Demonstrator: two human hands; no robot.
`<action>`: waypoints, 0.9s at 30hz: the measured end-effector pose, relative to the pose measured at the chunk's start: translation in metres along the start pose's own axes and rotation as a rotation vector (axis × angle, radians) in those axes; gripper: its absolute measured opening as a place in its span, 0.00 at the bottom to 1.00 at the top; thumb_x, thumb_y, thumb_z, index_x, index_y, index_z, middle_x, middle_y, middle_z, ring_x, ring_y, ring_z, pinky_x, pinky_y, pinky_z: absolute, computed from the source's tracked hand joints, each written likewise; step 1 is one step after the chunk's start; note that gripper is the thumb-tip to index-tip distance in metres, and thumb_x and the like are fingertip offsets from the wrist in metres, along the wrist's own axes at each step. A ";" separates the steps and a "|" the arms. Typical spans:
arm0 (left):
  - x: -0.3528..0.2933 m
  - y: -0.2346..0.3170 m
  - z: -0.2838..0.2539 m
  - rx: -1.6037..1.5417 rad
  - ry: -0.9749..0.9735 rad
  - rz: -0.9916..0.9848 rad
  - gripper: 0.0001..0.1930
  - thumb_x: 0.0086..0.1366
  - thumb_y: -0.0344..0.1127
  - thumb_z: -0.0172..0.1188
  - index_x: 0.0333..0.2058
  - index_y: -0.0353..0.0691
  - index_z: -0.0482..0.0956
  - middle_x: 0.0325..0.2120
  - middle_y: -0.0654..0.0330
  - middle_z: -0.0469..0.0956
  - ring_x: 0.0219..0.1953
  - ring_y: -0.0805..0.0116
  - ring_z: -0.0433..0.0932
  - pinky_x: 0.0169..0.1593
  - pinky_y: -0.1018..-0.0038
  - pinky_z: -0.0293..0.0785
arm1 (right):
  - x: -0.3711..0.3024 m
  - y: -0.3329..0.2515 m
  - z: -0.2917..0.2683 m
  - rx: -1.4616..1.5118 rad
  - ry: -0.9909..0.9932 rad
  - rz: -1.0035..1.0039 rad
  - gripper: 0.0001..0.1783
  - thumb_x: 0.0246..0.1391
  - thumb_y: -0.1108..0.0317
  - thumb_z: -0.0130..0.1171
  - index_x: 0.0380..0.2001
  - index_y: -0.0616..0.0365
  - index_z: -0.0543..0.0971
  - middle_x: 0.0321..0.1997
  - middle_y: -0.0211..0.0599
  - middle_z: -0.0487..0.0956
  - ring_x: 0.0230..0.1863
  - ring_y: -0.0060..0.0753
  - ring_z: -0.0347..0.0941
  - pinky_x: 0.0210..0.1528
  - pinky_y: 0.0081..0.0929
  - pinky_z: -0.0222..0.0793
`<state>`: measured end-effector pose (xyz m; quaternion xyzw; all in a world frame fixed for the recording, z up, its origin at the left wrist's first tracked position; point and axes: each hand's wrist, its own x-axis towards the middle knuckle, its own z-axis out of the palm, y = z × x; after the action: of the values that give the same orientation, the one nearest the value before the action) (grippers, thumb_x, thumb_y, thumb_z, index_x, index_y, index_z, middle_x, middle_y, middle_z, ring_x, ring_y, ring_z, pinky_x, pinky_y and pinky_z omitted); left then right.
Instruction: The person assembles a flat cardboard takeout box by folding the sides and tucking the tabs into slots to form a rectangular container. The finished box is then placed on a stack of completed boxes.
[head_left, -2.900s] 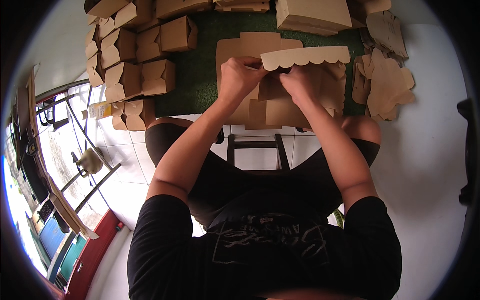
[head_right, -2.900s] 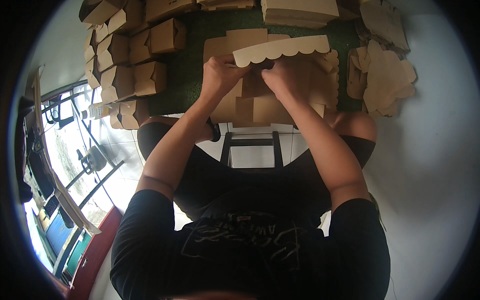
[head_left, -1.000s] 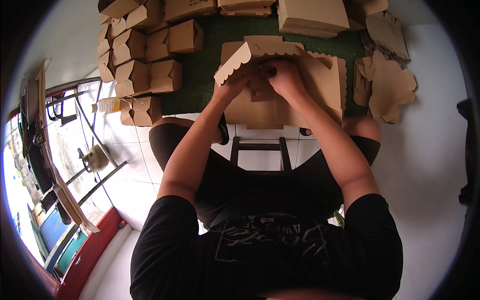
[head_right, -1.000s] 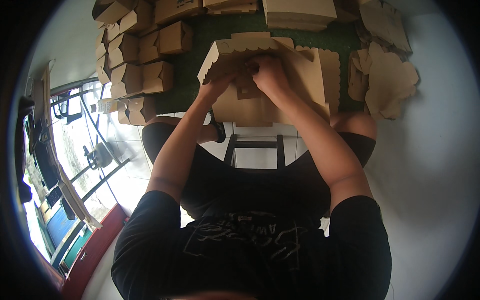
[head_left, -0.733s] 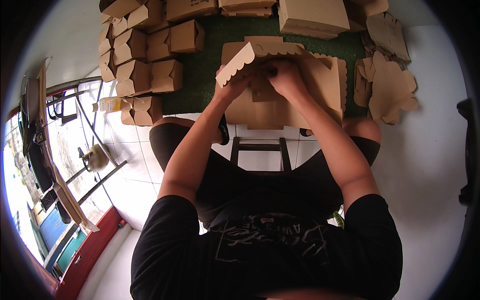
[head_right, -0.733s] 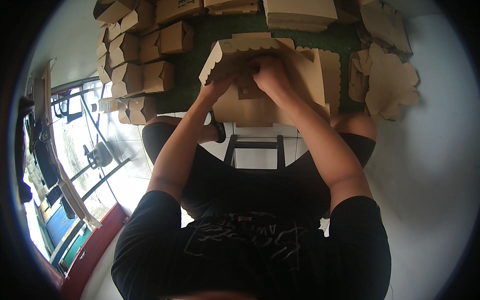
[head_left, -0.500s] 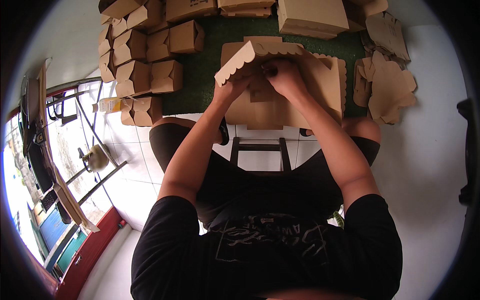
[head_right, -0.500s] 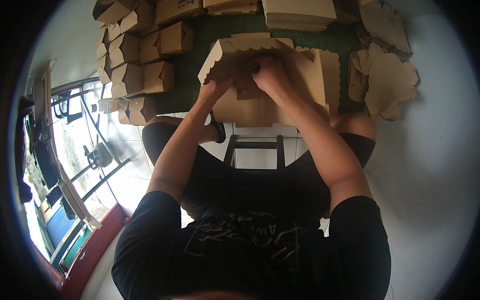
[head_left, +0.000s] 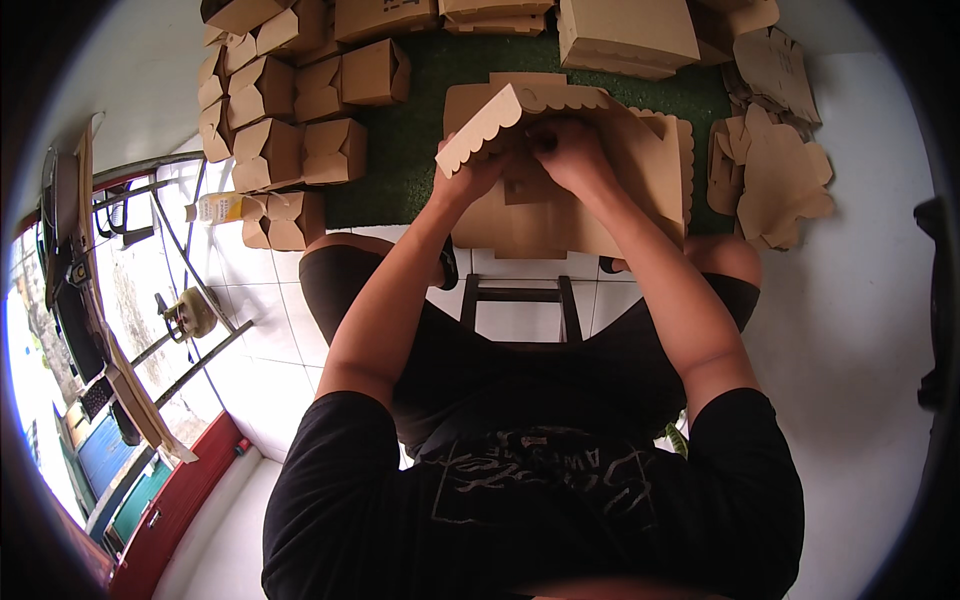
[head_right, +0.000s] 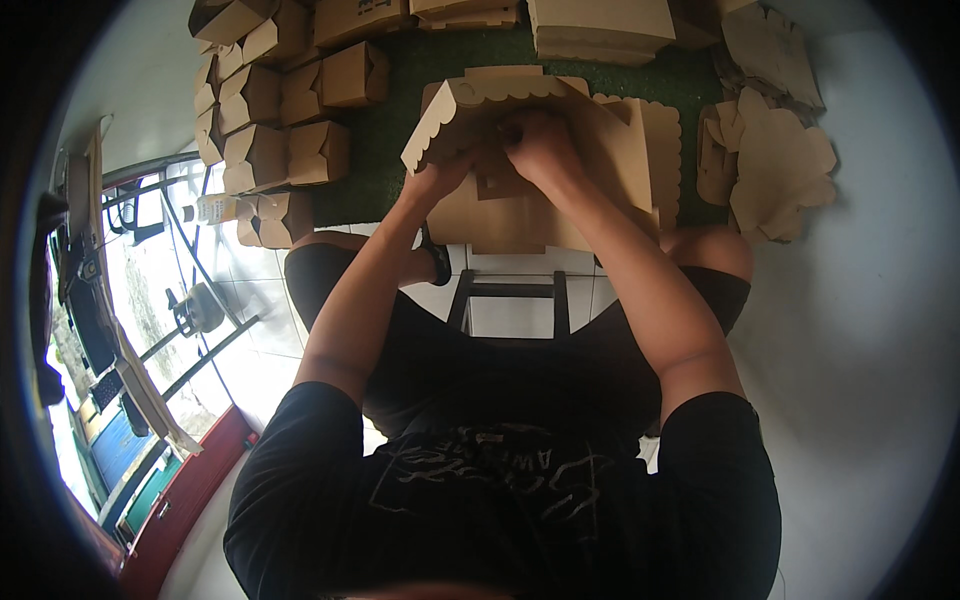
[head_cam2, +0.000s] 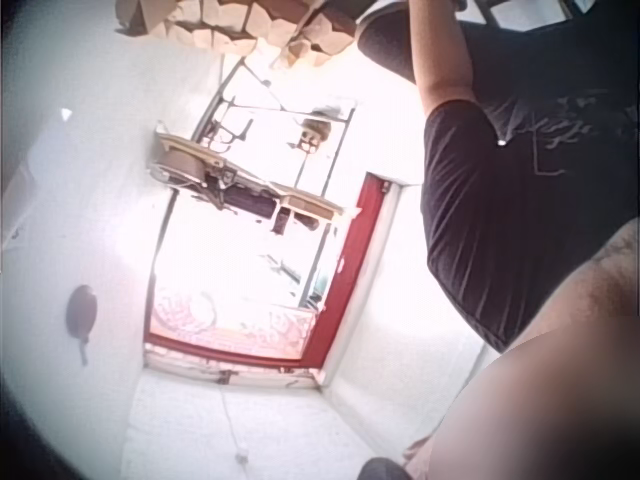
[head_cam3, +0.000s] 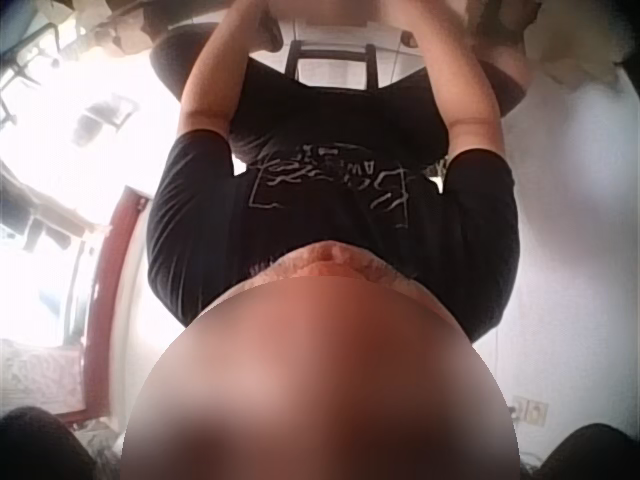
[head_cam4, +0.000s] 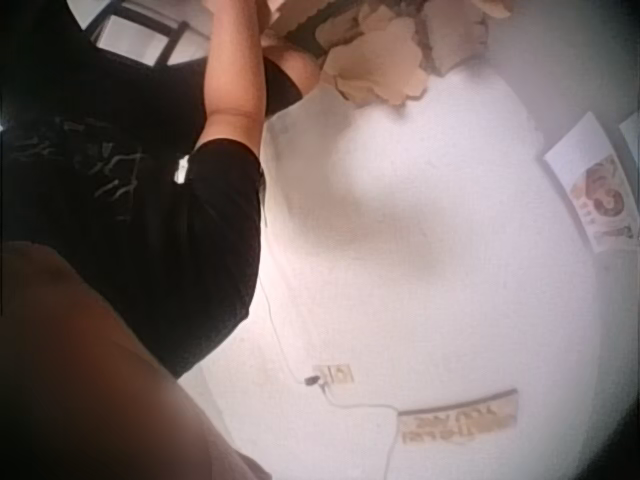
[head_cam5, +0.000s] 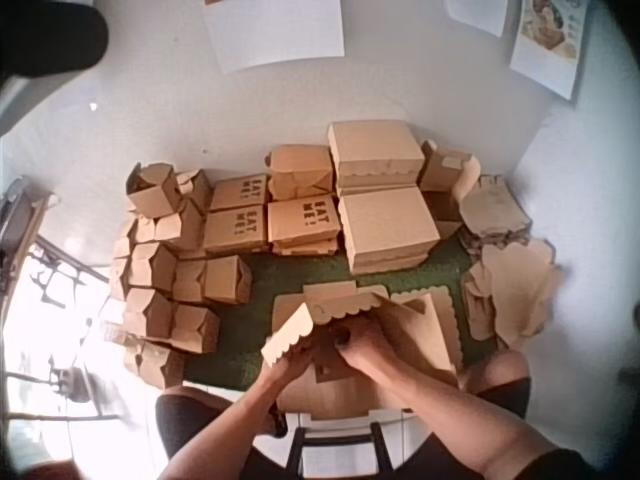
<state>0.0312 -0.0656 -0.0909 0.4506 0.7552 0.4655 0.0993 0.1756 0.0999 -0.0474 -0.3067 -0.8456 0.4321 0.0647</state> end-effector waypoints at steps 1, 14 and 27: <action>-0.001 -0.003 0.002 0.035 -0.008 -0.021 0.14 0.59 0.39 0.81 0.40 0.42 0.90 0.33 0.58 0.90 0.34 0.51 0.90 0.41 0.57 0.86 | 0.000 -0.001 0.000 0.011 0.003 0.010 0.14 0.61 0.69 0.67 0.49 0.56 0.92 0.51 0.50 0.91 0.54 0.56 0.88 0.62 0.46 0.84; 0.036 0.083 -0.040 0.083 -0.235 -0.364 0.15 0.63 0.42 0.78 0.36 0.35 0.93 0.30 0.50 0.92 0.32 0.58 0.94 0.42 0.67 0.89 | -0.012 -0.028 -0.028 0.451 -0.253 0.274 0.25 0.70 0.66 0.61 0.66 0.62 0.83 0.57 0.45 0.90 0.49 0.40 0.90 0.59 0.36 0.81; 0.045 0.086 -0.047 -0.332 -0.307 -0.556 0.14 0.73 0.39 0.72 0.45 0.31 0.91 0.37 0.53 0.94 0.40 0.65 0.95 0.47 0.73 0.88 | -0.013 -0.014 -0.041 0.139 -0.164 0.312 0.26 0.80 0.60 0.60 0.72 0.64 0.77 0.62 0.43 0.87 0.55 0.31 0.86 0.58 0.27 0.78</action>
<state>0.0294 -0.0455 0.0150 0.2702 0.7392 0.4640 0.4065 0.1952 0.1147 -0.0087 -0.3925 -0.7585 0.5177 -0.0511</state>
